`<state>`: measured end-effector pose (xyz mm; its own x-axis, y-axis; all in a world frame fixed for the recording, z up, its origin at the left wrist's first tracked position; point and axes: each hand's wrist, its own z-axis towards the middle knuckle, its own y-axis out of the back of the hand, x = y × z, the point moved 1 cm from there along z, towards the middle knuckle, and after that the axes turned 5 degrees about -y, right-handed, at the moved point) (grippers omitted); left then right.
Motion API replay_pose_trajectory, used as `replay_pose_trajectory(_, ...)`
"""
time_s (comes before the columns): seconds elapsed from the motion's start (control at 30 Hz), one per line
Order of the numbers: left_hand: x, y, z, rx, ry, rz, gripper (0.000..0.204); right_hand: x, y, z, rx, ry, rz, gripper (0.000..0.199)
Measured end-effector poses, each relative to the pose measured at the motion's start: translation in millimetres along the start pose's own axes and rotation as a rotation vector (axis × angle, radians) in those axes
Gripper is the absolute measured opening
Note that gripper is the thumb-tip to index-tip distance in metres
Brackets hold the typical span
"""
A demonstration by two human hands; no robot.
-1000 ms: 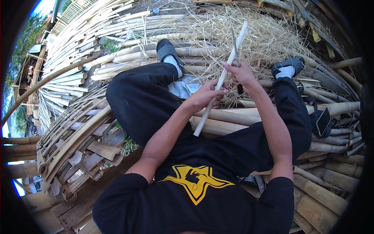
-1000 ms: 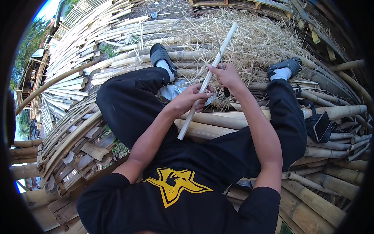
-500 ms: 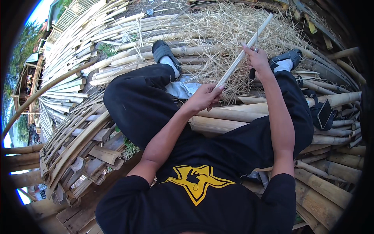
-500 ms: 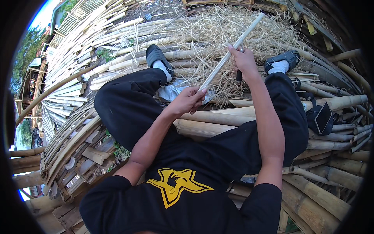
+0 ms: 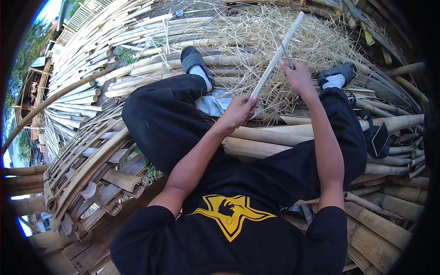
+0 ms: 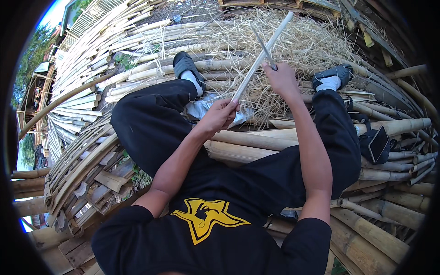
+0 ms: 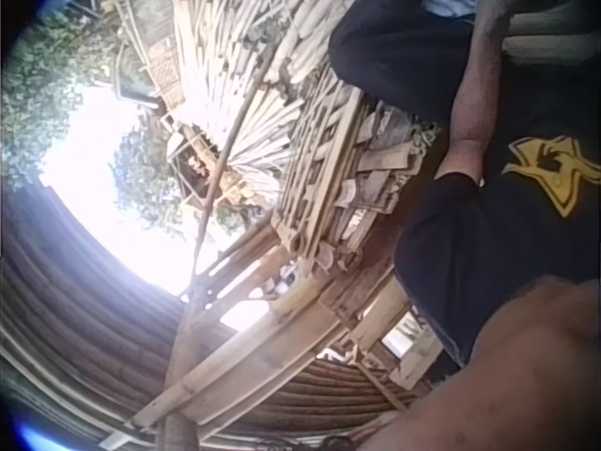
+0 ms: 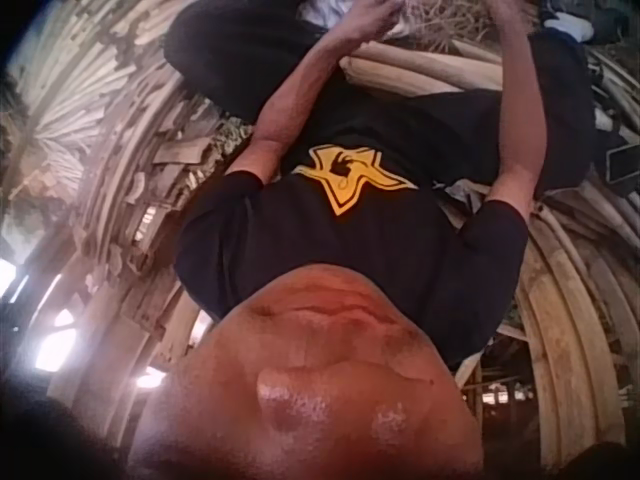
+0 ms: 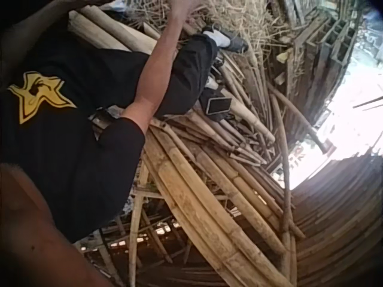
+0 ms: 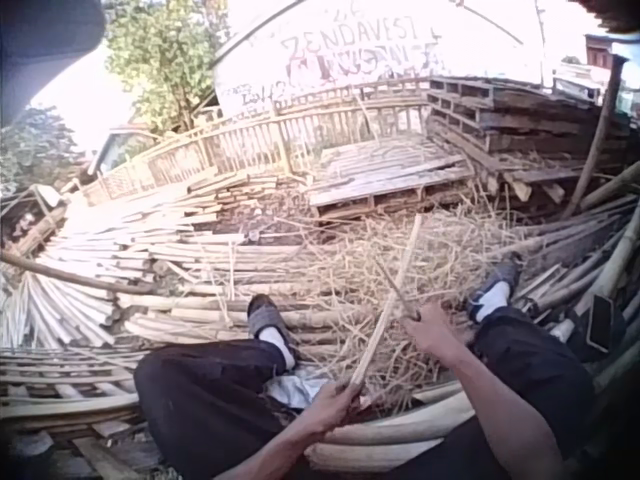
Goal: The person whittles a bamboo stick using a knife, scraping along its length while turning the stick by hand.
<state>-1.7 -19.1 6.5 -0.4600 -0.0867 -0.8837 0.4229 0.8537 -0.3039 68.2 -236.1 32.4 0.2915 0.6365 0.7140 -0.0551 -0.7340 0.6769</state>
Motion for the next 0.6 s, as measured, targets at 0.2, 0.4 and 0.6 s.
replay_pose_trajectory(0.2, -2.7, 3.3, 4.3, -0.162, -0.053, 0.136, 0.031, 14.2, -27.4, -32.4, 0.136, 0.155, -0.348, 0.038)
replay_pose_trajectory(0.4, -1.7, 6.2, 5.2, -0.22, -0.096, 0.315, 0.031, 6.3, -52.1, -33.6, 0.174, 0.209, -0.457, 0.03)
replay_pose_trajectory(0.6, 12.2, 12.1, 14.7, -0.262, -0.201, 0.361, 0.031, 9.8, -49.7, -38.0, 0.166, 0.191, -0.486, 0.03)
